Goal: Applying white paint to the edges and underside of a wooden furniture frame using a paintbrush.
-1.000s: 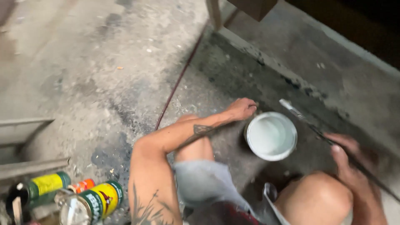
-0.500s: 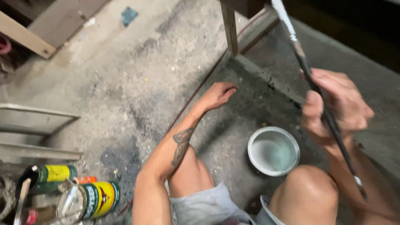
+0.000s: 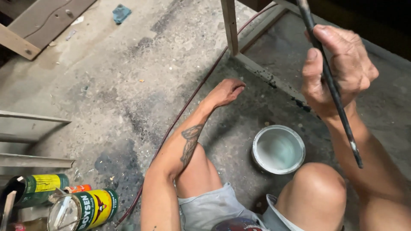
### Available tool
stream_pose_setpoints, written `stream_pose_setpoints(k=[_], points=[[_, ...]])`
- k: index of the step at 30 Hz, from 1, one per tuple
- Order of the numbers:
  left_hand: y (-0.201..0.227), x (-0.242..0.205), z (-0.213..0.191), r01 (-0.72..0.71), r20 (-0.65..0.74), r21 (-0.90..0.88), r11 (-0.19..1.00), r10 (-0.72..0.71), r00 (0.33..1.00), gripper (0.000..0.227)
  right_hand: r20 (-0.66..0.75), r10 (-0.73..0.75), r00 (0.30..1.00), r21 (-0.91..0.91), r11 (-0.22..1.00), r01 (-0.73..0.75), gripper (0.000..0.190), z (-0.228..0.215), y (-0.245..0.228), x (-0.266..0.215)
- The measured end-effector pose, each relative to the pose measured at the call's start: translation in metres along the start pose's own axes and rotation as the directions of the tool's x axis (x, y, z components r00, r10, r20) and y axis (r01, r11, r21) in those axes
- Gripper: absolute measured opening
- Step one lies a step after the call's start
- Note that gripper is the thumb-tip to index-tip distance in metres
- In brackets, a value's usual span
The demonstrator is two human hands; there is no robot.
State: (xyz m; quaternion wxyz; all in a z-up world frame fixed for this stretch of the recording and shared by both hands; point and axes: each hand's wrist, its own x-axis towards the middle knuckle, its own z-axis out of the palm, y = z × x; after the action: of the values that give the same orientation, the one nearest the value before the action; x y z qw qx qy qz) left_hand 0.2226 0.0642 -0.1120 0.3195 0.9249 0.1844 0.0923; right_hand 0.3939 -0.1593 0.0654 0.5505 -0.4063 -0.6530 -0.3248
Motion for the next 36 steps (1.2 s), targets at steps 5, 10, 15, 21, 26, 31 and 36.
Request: stream_pose_setpoints(k=[5, 10, 15, 21, 26, 31, 36], points=[[-0.004, 0.002, 0.002, -0.023, -0.011, 0.001, 1.0, 0.023, 1.0, 0.035, -0.002, -0.014, 1.0, -0.019, 1.0, 0.014, 0.025, 0.006, 0.01, -0.011], [0.004, -0.002, -0.002, -0.019, -0.01, -0.006, 1.0, 0.019, 1.0, 0.035, 0.022, 0.004, 1.0, 0.032, 0.999, -0.005, 0.019, 0.001, 0.003, -0.028], [0.004, -0.003, -0.002, -0.034, 0.007, 0.003, 0.999, 0.034, 0.999, 0.036, -0.004, -0.021, 1.0, -0.026, 0.999, 0.02, 0.027, -0.005, -0.002, -0.006], [0.008, -0.006, -0.007, -0.041, 0.005, 0.009, 0.999, 0.041, 0.999, 0.036, -0.023, -0.062, 0.998, 0.006, 0.998, 0.063, 0.025, 0.006, 0.004, 0.006], [0.009, -0.011, -0.009, -0.069, -0.021, -0.014, 0.998, 0.068, 0.997, 0.03, 0.057, -0.023, 0.998, 0.042, 0.999, 0.021, 0.021, 0.005, 0.006, -0.012], [0.006, -0.01, -0.006, -0.075, -0.013, 0.007, 0.997, 0.075, 0.997, 0.032, 0.084, 0.013, 0.996, 0.026, 1.0, -0.015, 0.019, 0.002, 0.003, -0.038], [0.001, -0.007, -0.004, -0.085, -0.001, 0.024, 0.996, 0.085, 0.996, 0.033, -0.001, 0.018, 1.0, 0.025, 1.0, -0.017, 0.018, -0.004, -0.001, -0.036]])
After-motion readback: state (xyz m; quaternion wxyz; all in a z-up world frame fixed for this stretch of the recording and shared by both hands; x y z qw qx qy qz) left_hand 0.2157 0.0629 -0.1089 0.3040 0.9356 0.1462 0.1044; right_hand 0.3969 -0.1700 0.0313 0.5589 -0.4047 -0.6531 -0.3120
